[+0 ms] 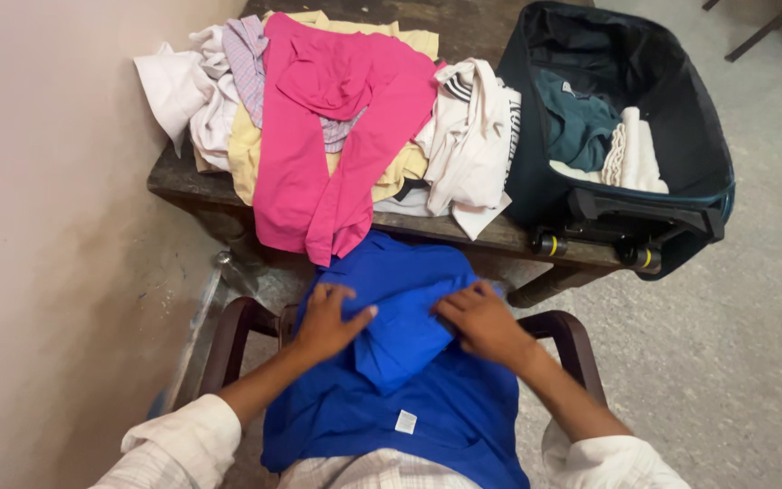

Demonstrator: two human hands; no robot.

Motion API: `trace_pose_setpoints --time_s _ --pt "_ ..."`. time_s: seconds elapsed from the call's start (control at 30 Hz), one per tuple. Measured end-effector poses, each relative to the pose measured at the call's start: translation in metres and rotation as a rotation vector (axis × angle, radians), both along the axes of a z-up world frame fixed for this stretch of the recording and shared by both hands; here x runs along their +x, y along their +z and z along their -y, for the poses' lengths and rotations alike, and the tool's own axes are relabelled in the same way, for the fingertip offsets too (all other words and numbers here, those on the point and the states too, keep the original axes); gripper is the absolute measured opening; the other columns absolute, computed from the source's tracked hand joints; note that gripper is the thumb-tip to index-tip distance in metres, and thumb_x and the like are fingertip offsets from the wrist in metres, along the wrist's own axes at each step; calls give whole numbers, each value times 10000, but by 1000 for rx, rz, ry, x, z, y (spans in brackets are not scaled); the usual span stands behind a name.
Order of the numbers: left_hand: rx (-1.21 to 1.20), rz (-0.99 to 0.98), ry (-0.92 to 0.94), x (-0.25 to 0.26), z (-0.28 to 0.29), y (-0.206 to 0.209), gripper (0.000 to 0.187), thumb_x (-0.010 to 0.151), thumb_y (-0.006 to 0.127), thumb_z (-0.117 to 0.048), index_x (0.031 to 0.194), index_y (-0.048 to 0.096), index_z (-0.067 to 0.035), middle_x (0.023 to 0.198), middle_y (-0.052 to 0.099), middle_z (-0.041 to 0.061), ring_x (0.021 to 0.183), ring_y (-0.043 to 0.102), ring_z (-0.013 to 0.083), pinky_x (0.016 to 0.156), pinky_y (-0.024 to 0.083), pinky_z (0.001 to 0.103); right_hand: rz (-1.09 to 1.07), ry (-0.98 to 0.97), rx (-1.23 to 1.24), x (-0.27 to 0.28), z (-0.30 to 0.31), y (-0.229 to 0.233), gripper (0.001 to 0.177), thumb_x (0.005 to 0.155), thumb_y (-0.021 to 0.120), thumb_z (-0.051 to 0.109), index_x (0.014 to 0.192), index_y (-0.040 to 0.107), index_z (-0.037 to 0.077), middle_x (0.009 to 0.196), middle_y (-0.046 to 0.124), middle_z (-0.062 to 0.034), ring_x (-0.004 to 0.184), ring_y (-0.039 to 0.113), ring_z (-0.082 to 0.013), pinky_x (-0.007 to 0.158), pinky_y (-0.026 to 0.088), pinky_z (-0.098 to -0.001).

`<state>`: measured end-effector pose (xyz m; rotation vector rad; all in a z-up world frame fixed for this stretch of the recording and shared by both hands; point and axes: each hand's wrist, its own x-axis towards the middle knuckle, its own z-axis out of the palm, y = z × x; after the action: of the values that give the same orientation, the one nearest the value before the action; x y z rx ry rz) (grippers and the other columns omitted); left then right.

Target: The person folds various clothing items, including a green shirt, a blue shirt, white shorts, a blue jacket, and a white t-shirt, while sitting on a chair. They place the folded clothes into a black suitcase positioned on a table.

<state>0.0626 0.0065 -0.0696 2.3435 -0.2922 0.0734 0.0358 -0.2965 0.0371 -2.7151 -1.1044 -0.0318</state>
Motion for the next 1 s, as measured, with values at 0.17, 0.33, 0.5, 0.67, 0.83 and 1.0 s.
trace_pose_setpoints --time_s 0.17,0.33,0.5,0.67,0.83,1.0 --pt "-624 -730 -264 55 30 22 785 890 661 -604 1364 601 20 1353 652 179 1229 630 241 1053 472 365 358 119 137 -6 11 53 370 805 738 178 1169 670 181 1225 680 -19 1180 623 -203 1050 378 -492" --pt "-1270 -1234 -568 54 82 42 651 917 703 -411 1388 563 17 1267 683 185 1107 697 269 1004 562 426 597 19 250 -22 17 88 386 791 737 266 1173 694 233 1285 636 -68 1223 578 -260 1046 357 -481" --pt "-1540 -985 -361 9 107 63 628 902 679 -312 1397 536 46 1210 694 208 1061 711 306 955 577 444 569 -413 637 -22 21 83 621 848 802 330 1330 545 35 1379 513 -209 1301 474 -369 1094 394 -466" --pt "-1600 -681 -230 -25 102 98 726 873 675 -334 1484 418 -38 1334 610 169 1174 654 273 1006 548 436 -303 -555 1135 -33 27 88 601 904 641 319 1432 515 61 1442 570 -130 1342 565 -252 1106 464 -362" --pt "-1658 -649 -204 -58 108 114 728 912 658 -392 1489 413 -24 1360 592 185 1203 637 291 1026 536 449 -506 -547 894 -54 3 94 980 686 888 196 1497 350 82 1294 604 -112 1189 602 -220 984 497 -322" --pt "-1533 -474 -222 -75 116 95 753 923 648 -442 1482 389 -10 1373 572 167 1234 607 281 1043 514 453 -405 -632 874 -63 4 103 840 622 914 129 1372 542 66 1104 697 -72 970 634 -169 868 518 -307"
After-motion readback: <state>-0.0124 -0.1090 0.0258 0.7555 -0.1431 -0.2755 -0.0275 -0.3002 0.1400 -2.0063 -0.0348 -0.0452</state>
